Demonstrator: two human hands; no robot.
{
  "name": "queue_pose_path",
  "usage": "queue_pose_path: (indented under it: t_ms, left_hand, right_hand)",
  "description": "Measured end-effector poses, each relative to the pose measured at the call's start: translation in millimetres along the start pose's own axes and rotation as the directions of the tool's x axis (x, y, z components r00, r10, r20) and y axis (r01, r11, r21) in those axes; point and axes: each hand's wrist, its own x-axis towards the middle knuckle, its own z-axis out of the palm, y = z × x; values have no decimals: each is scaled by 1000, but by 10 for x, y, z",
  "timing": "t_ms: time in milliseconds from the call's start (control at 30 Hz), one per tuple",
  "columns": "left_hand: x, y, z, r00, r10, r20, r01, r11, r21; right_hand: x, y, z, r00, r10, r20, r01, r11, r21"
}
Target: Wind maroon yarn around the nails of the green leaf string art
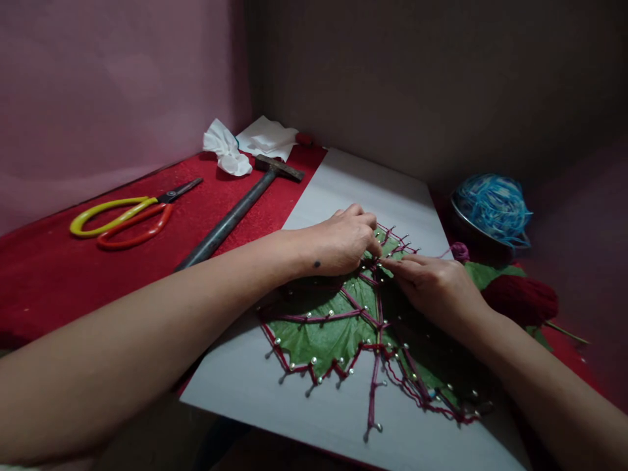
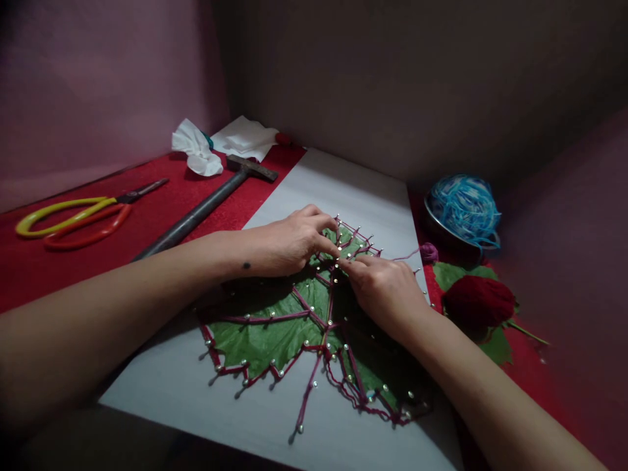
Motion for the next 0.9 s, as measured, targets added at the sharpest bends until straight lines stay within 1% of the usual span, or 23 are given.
queue_pose_path:
  t_ms: [167, 267, 400, 467, 567, 700, 800, 900]
  left_hand:
    - [11, -31, 11, 998, -18, 57, 20, 999, -37]
    - [14, -48, 13, 996, -20, 90, 22, 1000, -19]
    - [3, -39, -7, 993, -1, 120, -6, 998, 58]
    - [-14, -34, -24, 992, 12, 124, -24, 995, 99]
    - [-46, -43, -46, 996, 36, 80, -47, 989, 143]
    - [-71, -49, -55, 997, 81, -22, -77, 987, 141]
    - [-56, -6, -39, 996, 83, -41, -77, 990, 114]
    - [-14, 54, 0, 998, 36, -42, -32, 994, 101]
  right_hand:
    - [-14, 3, 6, 999, 7, 34, -7, 1000, -4]
    - [17, 21, -17, 994, -24, 111, 24, 1000, -5]
    - [90, 51, -85, 967, -102, 232, 104, 995, 5]
    - [104, 47, -109, 958, -117, 264, 122, 993, -3]
    - [81, 16, -108, 959, -107, 263, 116, 993, -18]
    - [18, -7, -65, 976, -42, 212, 39, 999, 18]
    - [-11, 17, -47, 983, 1, 186, -19, 995, 97]
    - [-9, 59, -62, 982, 51, 183, -82, 982, 168]
